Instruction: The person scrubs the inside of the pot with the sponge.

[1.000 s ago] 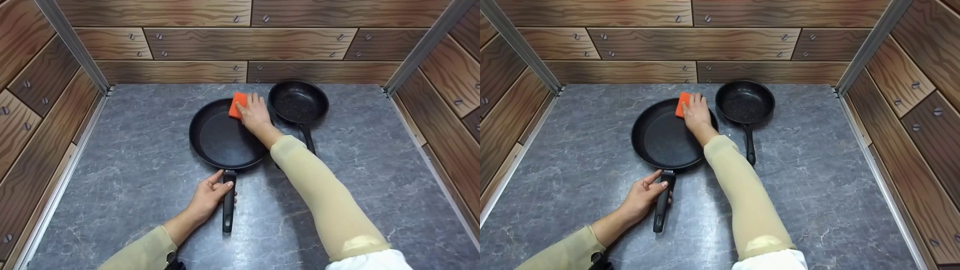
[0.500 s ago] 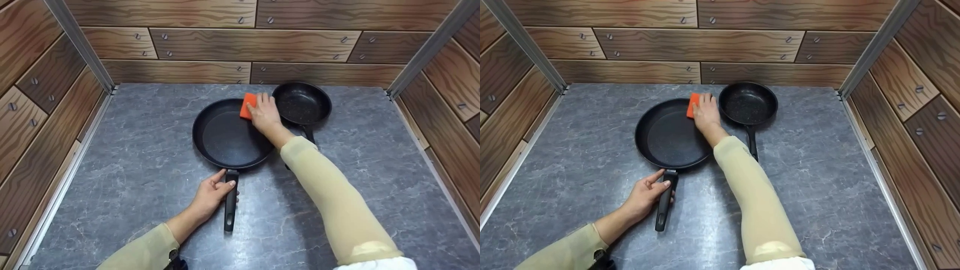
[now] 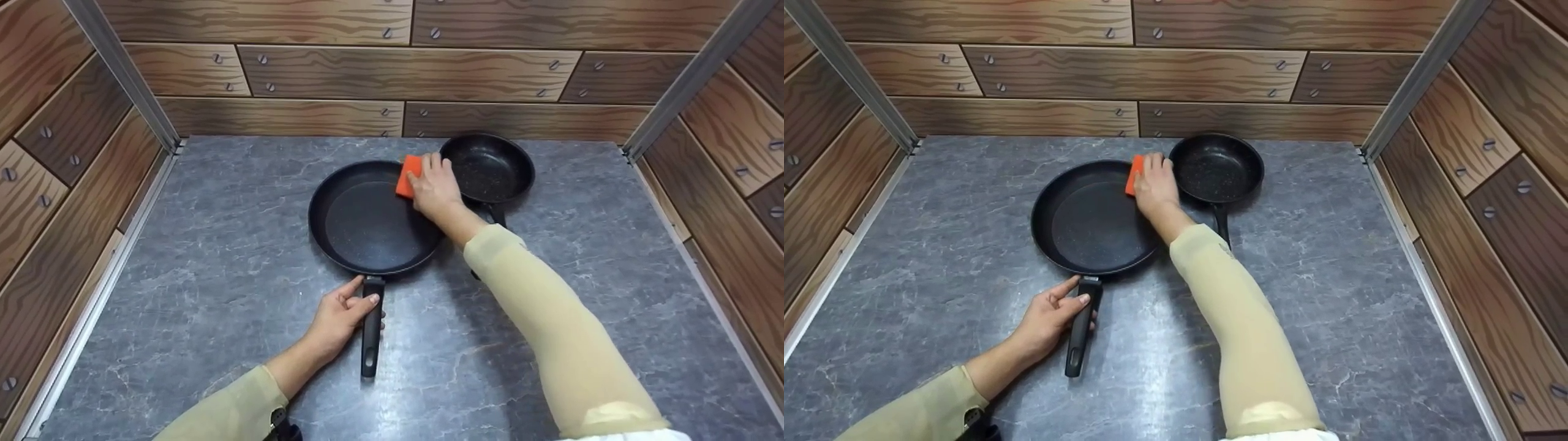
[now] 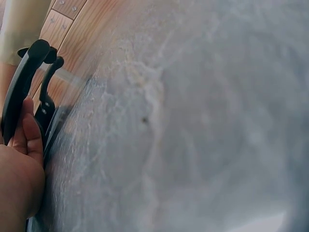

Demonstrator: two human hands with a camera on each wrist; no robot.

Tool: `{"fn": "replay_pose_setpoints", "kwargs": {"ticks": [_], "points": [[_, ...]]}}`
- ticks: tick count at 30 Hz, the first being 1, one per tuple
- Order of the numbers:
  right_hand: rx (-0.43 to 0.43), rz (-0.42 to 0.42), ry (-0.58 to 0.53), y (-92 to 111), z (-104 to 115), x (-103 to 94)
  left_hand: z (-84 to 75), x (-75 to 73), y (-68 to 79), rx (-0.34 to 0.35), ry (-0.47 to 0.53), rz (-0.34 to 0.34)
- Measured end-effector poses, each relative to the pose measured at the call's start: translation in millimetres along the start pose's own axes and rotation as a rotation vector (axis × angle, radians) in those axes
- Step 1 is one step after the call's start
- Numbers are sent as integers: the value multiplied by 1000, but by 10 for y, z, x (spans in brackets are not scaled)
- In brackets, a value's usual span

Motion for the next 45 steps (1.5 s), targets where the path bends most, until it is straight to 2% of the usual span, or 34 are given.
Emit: {"fn": "replay_pose_setpoints", "kwargs": {"ticks": [8,16,24,36,45], "points": [[-14,33,23,75,-24,-57,-18,-3,0,4,-19,-6],[-41,85,54,167,-43,-105,-10,16,2,13,24,5],[-61,115,41,256,-62,-173,-11,13,-7,11,14,1],[-138,191,80,405,-59,-281,10,5,-10,15,13,-12],[-168,200,-2,500,-123,-306,13,14,-16,8,6,-10]]}}
Point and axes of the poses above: each hand's wrist, its own y-axis away from the middle knuckle, its own x-axis out of the palm, z = x × y, the point moved 6 cm from there along -y, towards the middle knuckle, and after that the axes turned 10 degrees about -z, right-handed, at the moved point
